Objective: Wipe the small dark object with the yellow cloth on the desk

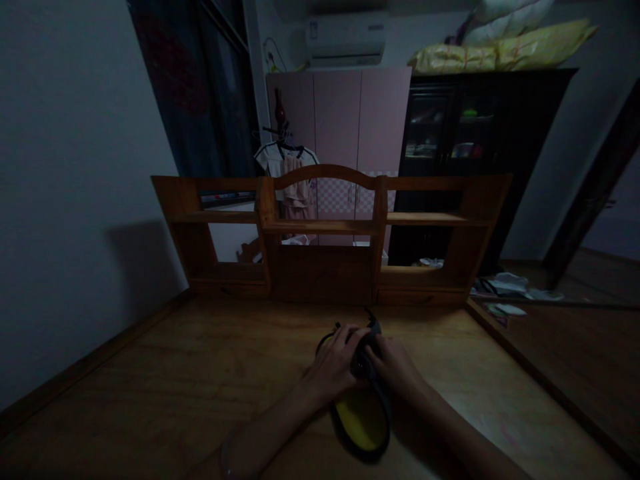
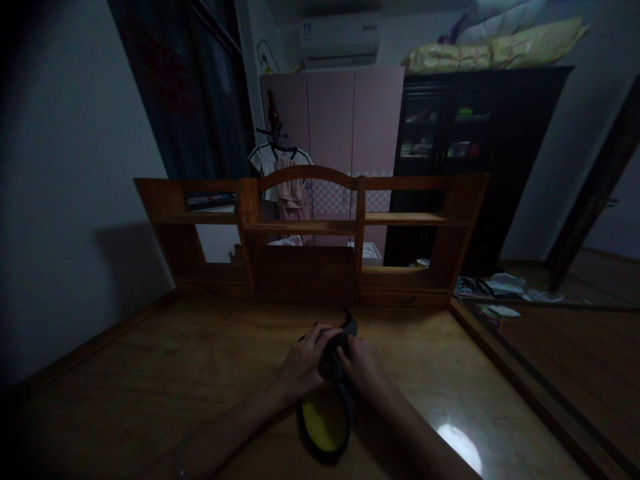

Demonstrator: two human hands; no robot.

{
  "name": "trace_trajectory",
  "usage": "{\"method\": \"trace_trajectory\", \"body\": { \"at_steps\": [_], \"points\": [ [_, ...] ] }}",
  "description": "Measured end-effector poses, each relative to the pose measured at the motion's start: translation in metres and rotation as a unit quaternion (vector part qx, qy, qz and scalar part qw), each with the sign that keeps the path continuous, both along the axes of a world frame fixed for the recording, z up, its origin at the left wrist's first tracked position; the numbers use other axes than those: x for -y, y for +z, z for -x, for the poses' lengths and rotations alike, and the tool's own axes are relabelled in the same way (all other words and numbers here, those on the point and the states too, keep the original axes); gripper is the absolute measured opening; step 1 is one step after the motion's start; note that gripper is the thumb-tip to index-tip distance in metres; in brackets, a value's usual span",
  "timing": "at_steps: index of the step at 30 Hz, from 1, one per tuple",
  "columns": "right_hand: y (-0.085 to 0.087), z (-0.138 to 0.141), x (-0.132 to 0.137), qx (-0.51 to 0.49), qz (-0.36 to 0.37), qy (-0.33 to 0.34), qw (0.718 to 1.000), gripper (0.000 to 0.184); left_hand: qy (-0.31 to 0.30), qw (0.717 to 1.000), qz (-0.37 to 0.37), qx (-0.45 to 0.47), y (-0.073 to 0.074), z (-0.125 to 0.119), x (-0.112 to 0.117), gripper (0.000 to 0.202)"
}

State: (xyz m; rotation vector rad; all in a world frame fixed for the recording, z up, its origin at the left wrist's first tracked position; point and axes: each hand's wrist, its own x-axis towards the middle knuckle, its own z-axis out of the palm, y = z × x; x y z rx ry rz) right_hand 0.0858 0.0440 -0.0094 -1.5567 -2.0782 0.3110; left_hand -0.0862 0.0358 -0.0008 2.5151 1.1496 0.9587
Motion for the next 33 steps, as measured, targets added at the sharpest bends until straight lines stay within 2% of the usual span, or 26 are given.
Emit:
{"method": "trace_trajectory", "body": {
  "at_steps": [19,27,33],
  "points": [
    [-0.004,-0.001,-0.002,0.005,-0.003,0.023,1.0,0.025,-0.018,1.0,-0.006,-0.01,0.002,0.001,0.001,0.088],
    [0.005,0.002,0.006,0.028,-0.002,0.018,0.999,0.019,0.001,1.0,-0.017,-0.011,0.002,0.0,0.003,0.075],
    [0.004,0.001,0.004,0.01,-0.002,0.015,1.0,0.018,-0.01,1.0,-0.012,-0.012,0.004,0.0,0.003,0.078]
  ]
}}
